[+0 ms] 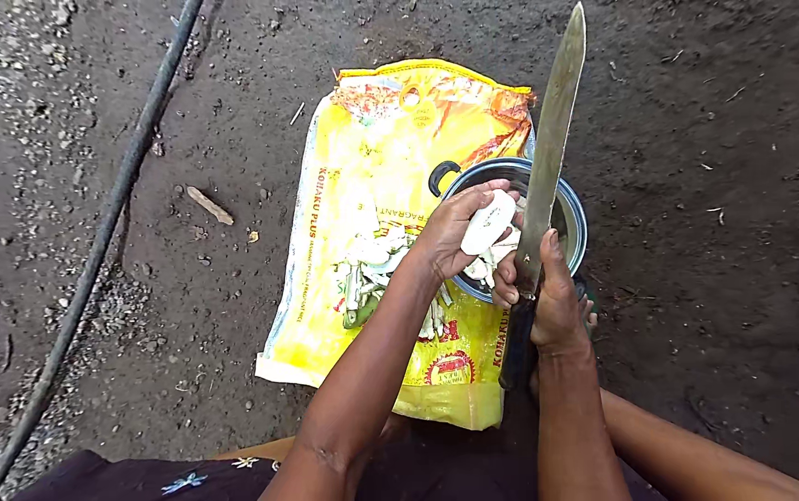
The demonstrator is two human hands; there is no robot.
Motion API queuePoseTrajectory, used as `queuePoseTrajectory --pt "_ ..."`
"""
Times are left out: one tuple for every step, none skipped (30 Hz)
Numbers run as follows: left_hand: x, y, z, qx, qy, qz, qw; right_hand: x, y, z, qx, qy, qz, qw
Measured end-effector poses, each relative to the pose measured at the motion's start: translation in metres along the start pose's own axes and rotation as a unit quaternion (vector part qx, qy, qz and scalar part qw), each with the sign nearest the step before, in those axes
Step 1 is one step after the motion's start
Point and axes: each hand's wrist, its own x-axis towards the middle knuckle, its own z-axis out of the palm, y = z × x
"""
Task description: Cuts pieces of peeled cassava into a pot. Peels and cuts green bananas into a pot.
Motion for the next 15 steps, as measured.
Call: queuePoseTrajectory --pt "-0.001 0.0 0.0 0.033 -0.01 0.007 0.999 0.0 0.0 -0.002 0.014 -0.008 0.003 1.0" --pt "-0.003 0.001 0.001 0.069 -0.02 0.01 0.997 -0.001 0.001 -0.004 0.031 -0.011 0.006 0.999" --pt "-0.005 0.002 0.002 0.104 -0.025 0.01 0.994 -0.001 0.001 -0.006 0.05 -0.016 0.008 0.999" --pt "-0.007 0.004 0.004 0.141 -0.02 0.012 0.99 -0.001 0.002 -0.007 0.074 -0.022 0.01 0.997" --pt "-0.009 0.005 0.005 0.181 -0.018 0.015 0.983 -0.001 0.002 -0.01 0.095 -0.039 0.013 0.995" --pt "-0.01 0.007 0.006 0.222 -0.018 0.018 0.975 -0.001 0.001 -0.013 0.111 -0.062 0.015 0.992" --pt "-0.011 0.009 0.006 0.262 -0.02 0.018 0.965 -0.001 0.001 -0.015 0.12 -0.078 0.018 0.99" --pt "-0.012 0.011 0.006 0.3 -0.024 0.016 0.953 -0.001 0.0 -0.017 0.123 -0.086 0.02 0.988" --pt "-0.013 0.014 0.006 0.329 -0.029 0.013 0.944 -0.001 0.0 -0.018 0.119 -0.089 0.019 0.989" --pt "-0.014 0.015 0.007 0.344 -0.033 0.012 0.938 -0.001 0.0 -0.018 0.109 -0.085 0.017 0.99" --pt "-0.015 0.017 0.008 0.35 -0.034 0.014 0.936 0.0 0.001 -0.017 0.094 -0.076 0.017 0.993" --pt "-0.016 0.019 0.009 0.357 -0.033 0.02 0.933 0.0 0.002 -0.017 0.077 -0.072 0.015 0.994" --pt "-0.018 0.021 0.009 0.362 -0.034 0.024 0.931 0.001 0.003 -0.017 0.062 -0.075 0.01 0.995" --pt "-0.021 0.024 0.009 0.365 -0.038 0.026 0.93 0.001 0.004 -0.015 0.057 -0.067 0.012 0.996" --pt "-0.024 0.027 0.008 0.363 -0.047 0.028 0.93 0.001 0.005 -0.013 0.06 -0.061 0.016 0.996"
